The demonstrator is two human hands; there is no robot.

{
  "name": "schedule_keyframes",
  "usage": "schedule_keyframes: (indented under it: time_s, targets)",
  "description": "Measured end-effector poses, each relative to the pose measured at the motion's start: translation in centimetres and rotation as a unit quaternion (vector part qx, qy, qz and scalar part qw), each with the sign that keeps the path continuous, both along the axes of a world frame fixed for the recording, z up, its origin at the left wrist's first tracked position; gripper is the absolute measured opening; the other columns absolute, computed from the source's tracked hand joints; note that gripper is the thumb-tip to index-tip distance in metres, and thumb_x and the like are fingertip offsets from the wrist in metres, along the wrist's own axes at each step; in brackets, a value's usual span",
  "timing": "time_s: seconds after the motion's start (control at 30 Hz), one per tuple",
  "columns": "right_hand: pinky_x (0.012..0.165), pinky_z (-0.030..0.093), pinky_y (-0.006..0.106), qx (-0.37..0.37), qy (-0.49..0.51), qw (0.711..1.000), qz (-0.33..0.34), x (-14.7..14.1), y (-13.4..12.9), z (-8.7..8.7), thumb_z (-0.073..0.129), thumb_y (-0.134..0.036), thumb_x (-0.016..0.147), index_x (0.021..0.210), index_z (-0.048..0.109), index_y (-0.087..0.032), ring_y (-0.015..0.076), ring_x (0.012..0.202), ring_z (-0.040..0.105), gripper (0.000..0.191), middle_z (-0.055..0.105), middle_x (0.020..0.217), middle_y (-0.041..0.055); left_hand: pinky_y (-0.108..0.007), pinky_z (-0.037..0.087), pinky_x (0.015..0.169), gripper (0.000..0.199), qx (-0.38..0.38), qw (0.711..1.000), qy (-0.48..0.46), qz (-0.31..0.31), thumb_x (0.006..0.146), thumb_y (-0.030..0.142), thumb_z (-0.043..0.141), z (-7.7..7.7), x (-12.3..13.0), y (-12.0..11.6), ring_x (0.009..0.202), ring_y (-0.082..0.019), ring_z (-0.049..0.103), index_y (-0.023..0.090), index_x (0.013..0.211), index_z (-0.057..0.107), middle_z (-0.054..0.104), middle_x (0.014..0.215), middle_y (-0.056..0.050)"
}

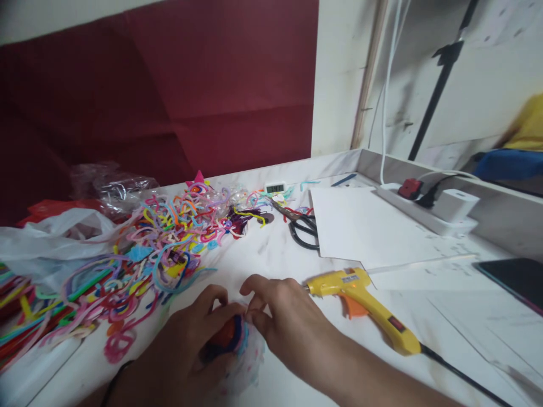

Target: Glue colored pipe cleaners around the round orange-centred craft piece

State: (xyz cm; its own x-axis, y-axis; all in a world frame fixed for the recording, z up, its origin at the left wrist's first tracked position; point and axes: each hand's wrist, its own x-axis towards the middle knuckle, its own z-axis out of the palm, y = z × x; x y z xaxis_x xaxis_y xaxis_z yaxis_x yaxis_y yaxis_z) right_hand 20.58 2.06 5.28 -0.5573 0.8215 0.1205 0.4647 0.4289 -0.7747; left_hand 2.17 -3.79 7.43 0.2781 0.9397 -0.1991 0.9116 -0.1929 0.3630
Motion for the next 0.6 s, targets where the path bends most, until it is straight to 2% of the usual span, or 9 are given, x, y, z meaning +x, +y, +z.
schedule_keyframes:
  time_s: [0.13,0.3,0.37,0.43,0.53,0.6]
  targets:
    - [0.070,0.049,0.029,0.050,-0.019,0.998,-0.024,2.4,0.1,0.8,0.053,-0.022,0.089,0.097,0.065,-0.029,0.0161,0.078,0.068,0.016,0.073,0.086,-0.0040,-0.042,0.047,0.084,0.045,0.028,0.999,-0.009,-0.013,0.079,0.020,0.061,-0.2,-0.3,0.0,0.098,-0.027,0.057,0.028,0.123,0.056,0.048,0.118,-0.007]
    - [0.067,0.052,0.029,0.093,-0.086,0.992,-0.024,5.7,-1.5,0.9,0.045,-0.028,0.093,0.088,0.062,-0.029,0.0157,0.074,0.068,0.017,0.071,0.084,-0.0030,-0.038,0.046,0.080,0.032,0.057,0.996,-0.035,-0.053,0.081,0.023,0.061,-0.2,-0.9,0.0,0.089,-0.023,0.057,0.027,0.113,0.057,0.048,0.110,-0.004]
    - [0.059,0.052,0.027,0.112,-0.115,0.987,-0.007,7.0,-2.8,0.0,0.041,-0.028,0.095,0.082,0.059,-0.028,0.0149,0.068,0.067,0.023,0.070,0.078,-0.0026,-0.036,0.045,0.079,0.027,0.067,0.994,-0.049,-0.071,0.082,0.024,0.060,-0.2,-1.1,0.1,0.088,-0.022,0.057,0.026,0.109,0.057,0.048,0.108,-0.003]
    - [0.056,0.054,0.026,0.172,-0.130,0.976,-0.012,8.6,-3.9,-1.3,0.040,-0.028,0.095,0.084,0.061,-0.028,0.0152,0.064,0.067,0.024,0.069,0.076,-0.0014,-0.035,0.045,0.079,0.024,0.074,0.992,-0.059,-0.081,0.083,0.024,0.060,-0.1,-1.2,0.2,0.088,-0.021,0.058,0.025,0.107,0.057,0.048,0.108,-0.003]
    - [0.071,0.059,0.033,0.296,-0.144,0.939,-0.099,11.3,-5.1,-3.7,0.043,-0.027,0.094,0.108,0.062,-0.030,0.0223,0.085,0.071,0.023,0.071,0.103,0.0045,-0.034,0.045,0.080,0.027,0.074,0.992,-0.055,-0.090,0.083,0.026,0.062,-0.1,-1.5,0.4,0.089,-0.021,0.058,0.025,0.110,0.057,0.048,0.111,-0.003]
    - [0.075,0.059,0.037,0.322,-0.157,0.918,-0.169,13.1,-5.3,-5.2,0.048,-0.032,0.091,0.117,0.060,-0.034,0.0257,0.092,0.070,0.028,0.070,0.108,0.0044,-0.034,0.046,0.082,0.033,0.073,0.991,-0.053,-0.103,0.083,0.028,0.063,0.0,-1.8,0.6,0.091,-0.021,0.058,0.025,0.115,0.057,0.048,0.114,-0.004]
